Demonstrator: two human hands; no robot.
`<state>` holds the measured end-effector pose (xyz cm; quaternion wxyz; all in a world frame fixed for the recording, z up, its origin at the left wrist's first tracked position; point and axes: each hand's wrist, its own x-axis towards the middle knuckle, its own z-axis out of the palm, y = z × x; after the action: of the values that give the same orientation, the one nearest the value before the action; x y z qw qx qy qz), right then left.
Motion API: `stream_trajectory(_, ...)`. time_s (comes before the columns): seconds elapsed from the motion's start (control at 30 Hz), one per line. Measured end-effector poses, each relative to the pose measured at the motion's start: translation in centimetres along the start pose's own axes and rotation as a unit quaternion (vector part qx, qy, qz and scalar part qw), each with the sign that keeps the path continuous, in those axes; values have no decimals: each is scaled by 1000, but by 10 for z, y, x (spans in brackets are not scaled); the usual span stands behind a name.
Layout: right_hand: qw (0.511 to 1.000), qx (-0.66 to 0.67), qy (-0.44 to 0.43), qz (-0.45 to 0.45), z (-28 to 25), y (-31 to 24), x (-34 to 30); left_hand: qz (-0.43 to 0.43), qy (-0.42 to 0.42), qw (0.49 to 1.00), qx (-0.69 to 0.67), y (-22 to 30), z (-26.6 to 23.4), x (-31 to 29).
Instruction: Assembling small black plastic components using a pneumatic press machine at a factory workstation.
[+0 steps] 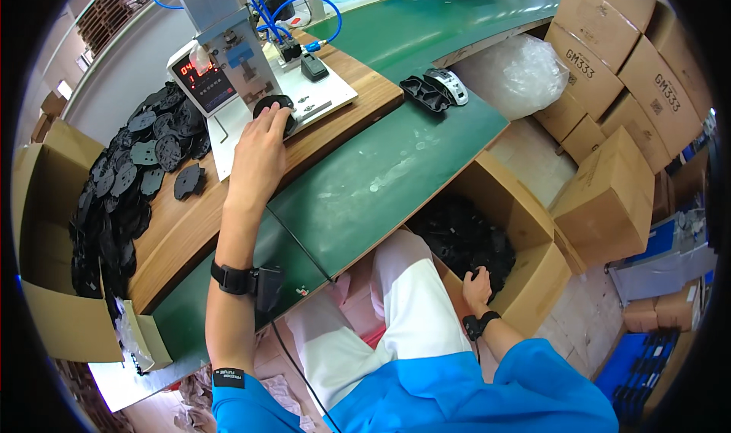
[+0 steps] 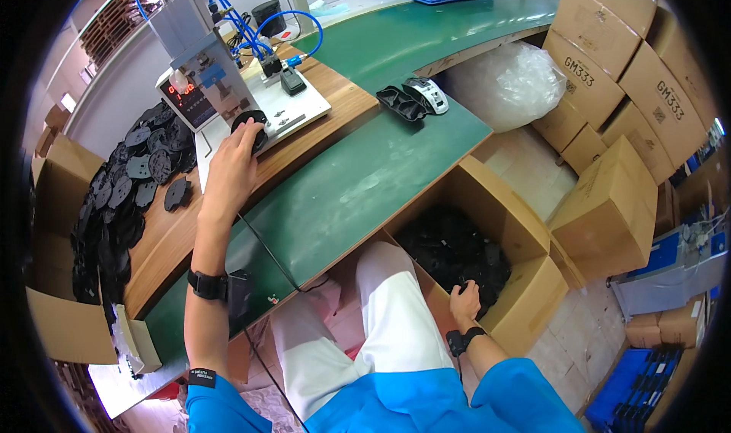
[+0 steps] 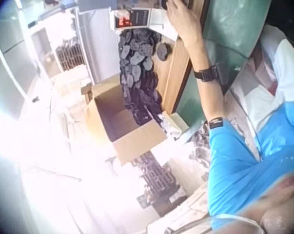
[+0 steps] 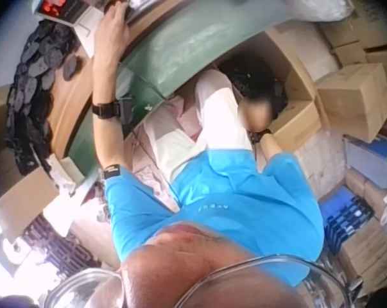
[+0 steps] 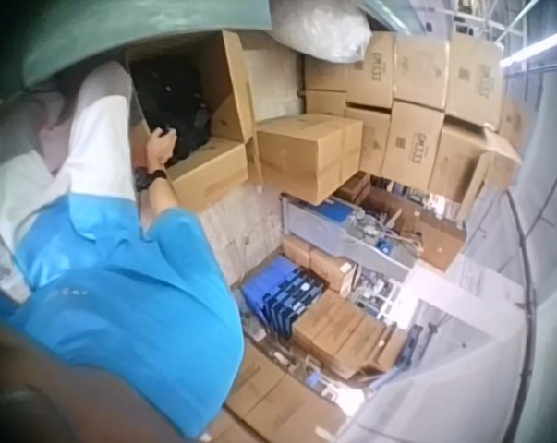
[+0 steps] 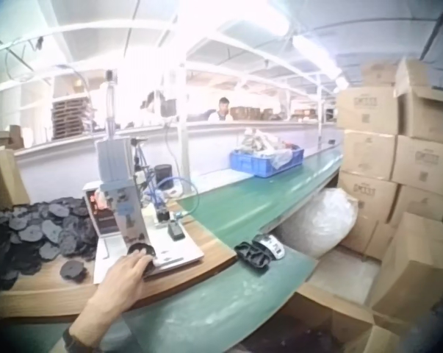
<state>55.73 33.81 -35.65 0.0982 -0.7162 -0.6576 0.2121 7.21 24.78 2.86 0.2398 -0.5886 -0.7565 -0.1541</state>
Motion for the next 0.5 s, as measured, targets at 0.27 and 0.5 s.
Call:
stream_trajectory(0.27,1000,-13,13,-17,-1,9,3,-7,61,998,-28,5,9,-7)
stream_trajectory(0.5,999,3,14,-37,10,12,1,-76,101,991,-53,9,14,-13)
